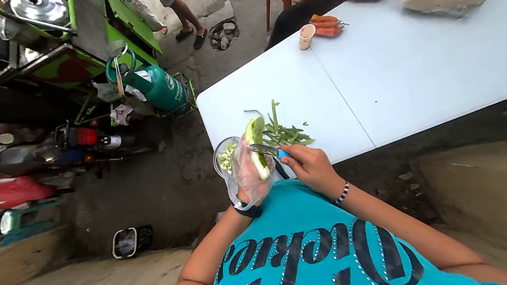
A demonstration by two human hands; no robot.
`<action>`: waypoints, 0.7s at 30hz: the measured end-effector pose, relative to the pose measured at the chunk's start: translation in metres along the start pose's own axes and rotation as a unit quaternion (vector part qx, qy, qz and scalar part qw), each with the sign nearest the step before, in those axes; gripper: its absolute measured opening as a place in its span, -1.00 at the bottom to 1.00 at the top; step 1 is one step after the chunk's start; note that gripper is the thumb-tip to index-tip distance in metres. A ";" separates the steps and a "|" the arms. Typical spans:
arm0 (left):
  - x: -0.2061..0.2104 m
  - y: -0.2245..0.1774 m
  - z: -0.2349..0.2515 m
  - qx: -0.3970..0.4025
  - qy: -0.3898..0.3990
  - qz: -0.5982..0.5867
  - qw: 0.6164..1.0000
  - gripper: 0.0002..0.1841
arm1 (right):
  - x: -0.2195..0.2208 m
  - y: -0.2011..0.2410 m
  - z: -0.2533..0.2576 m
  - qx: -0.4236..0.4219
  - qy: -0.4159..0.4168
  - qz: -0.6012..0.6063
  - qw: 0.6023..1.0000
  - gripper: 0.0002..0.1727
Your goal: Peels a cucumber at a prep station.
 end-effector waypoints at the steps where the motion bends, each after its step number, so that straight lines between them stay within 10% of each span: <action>1: -0.001 0.000 0.000 0.003 0.013 -0.005 1.000 -0.52 | 0.000 0.000 0.001 0.001 -0.001 -0.001 1.000 -0.57; 21: -0.010 0.005 0.003 0.020 -0.013 0.031 0.999 -0.52 | 0.003 -0.003 0.007 0.037 -0.009 -0.011 0.999 -0.56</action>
Point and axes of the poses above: each hand's wrist, its own z-axis towards the middle knuckle, its own x-axis out of the palm, y = z × x, the point moved 3 cm from there along z, towards the middle knuckle, and after that the axes turned 7 degrees about -x, right-handed, at the moved point
